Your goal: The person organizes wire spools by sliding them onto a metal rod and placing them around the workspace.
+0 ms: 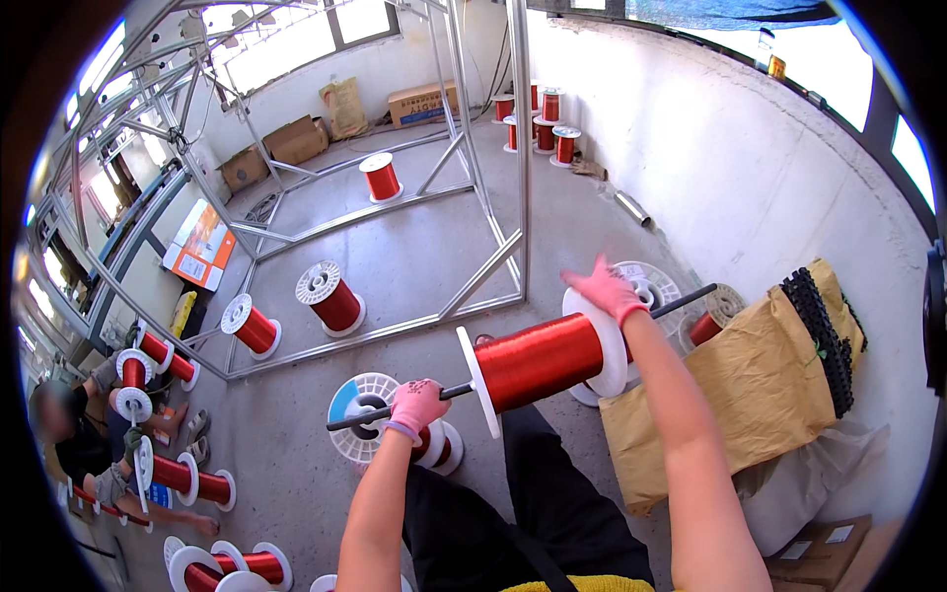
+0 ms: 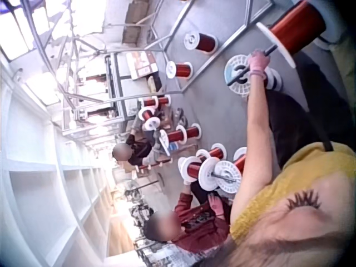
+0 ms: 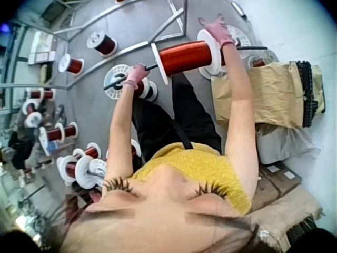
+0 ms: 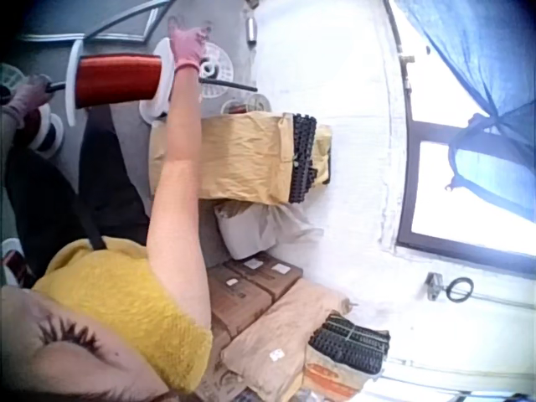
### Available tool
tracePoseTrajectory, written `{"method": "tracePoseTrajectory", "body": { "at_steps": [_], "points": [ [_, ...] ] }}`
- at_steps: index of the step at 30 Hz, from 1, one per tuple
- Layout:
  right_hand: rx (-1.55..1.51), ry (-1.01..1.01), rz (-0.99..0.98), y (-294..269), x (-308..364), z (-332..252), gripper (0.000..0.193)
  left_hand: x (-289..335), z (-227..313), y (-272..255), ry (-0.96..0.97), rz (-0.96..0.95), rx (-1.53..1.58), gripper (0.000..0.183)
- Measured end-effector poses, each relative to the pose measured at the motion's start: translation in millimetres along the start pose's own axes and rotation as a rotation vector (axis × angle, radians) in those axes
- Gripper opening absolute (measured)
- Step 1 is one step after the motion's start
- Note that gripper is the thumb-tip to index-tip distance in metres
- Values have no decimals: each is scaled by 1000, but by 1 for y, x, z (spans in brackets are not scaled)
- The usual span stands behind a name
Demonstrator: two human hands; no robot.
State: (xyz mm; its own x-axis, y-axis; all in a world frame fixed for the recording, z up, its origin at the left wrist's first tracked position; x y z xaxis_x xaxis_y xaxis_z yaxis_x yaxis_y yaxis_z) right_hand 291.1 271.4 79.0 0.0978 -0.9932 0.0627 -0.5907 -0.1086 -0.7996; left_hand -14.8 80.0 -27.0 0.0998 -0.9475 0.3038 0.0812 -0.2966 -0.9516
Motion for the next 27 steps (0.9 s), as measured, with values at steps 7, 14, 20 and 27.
{"method": "tracePoseTrajectory", "body": {
  "at_steps": [7,14,20,27],
  "points": [
    [-75,77,-172,23,18,14,56,1,0,-7,-7,-42,-17,31],
    [-301,-86,-45,16,39,14,47,-4,2,0,13,-22,-23,30],
    [304,142,-293,184,186,259,35,-3,12,-5,14,-31,-21,30],
    [-13,411,-126,189,234,322,47,-2,0,-6,-29,5,-62,29]
  ]
}}
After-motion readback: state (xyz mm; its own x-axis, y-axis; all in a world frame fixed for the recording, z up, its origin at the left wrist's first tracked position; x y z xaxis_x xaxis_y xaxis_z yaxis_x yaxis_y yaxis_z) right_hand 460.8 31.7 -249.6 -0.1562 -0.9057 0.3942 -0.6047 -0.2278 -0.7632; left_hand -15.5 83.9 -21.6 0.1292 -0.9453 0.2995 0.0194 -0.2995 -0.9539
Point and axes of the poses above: each hand's wrist, its own x-axis away from the middle knuckle, its own y-axis out of the palm, z = x × y, the point moved 8 cm from there along -x, towards the middle knuckle, and after that the axes turned 8 degrees about -x, right-handed, at the moved point
